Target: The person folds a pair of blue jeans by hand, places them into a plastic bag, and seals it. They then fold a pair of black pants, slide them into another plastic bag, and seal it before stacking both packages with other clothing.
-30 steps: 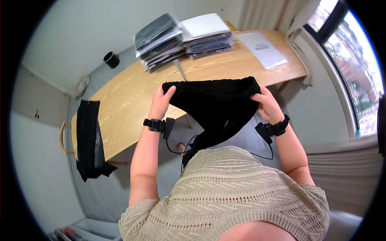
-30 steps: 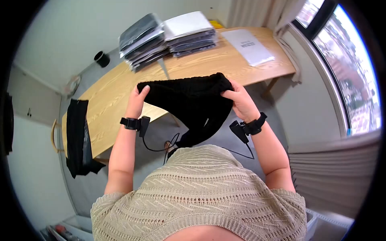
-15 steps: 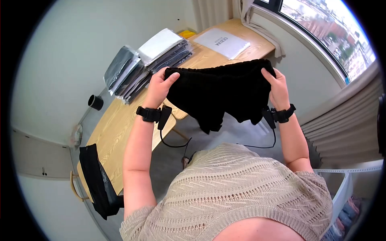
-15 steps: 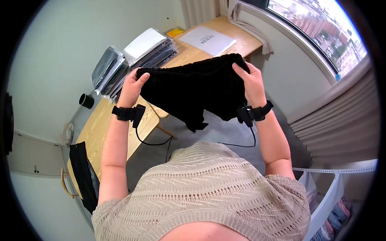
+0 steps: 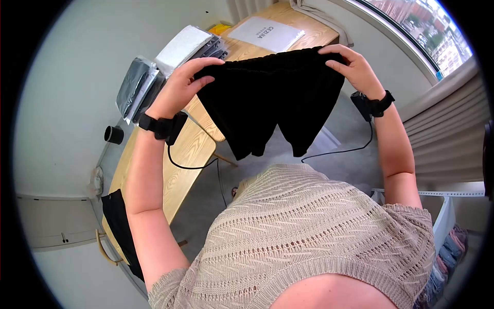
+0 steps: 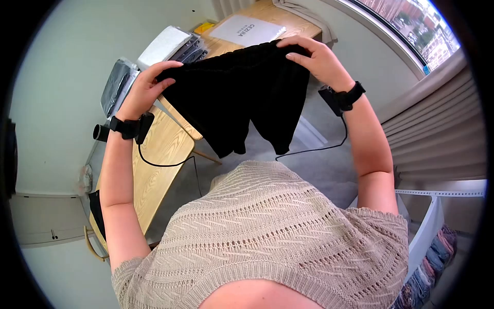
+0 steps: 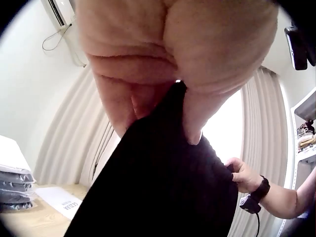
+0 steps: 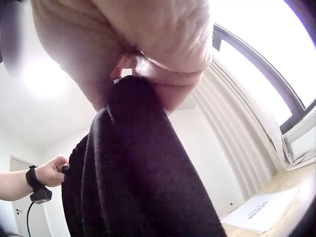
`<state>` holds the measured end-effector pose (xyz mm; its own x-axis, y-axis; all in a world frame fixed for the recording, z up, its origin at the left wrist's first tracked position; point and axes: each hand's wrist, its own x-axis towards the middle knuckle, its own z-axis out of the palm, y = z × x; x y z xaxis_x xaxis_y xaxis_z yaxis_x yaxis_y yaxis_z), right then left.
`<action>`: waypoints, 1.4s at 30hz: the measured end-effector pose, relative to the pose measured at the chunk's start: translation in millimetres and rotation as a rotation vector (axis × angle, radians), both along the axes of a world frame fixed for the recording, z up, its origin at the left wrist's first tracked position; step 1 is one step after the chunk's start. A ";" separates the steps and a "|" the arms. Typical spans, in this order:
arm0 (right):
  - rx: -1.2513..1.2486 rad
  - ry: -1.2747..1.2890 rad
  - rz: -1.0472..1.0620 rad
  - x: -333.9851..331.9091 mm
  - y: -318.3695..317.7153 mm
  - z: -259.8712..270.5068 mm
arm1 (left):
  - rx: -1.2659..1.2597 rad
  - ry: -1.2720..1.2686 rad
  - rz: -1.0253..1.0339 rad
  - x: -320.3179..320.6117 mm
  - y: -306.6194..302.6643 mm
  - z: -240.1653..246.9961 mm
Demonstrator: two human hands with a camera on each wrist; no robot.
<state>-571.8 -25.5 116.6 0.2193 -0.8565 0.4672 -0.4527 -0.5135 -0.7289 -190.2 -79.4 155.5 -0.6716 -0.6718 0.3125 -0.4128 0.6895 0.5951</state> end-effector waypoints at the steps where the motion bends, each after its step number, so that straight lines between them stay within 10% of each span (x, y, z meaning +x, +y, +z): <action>1: 0.042 0.095 0.039 -5.4 -3.3 2.0 | -0.055 -0.005 -0.045 -0.3 -2.9 1.8; 27: -0.109 0.580 -0.014 -6.2 26.1 2.8 | 0.151 -0.190 -0.005 6.7 -7.4 -12.2; 42: 0.006 -0.304 -0.146 19.0 42.5 6.6 | 0.174 0.443 0.169 -11.2 21.9 0.1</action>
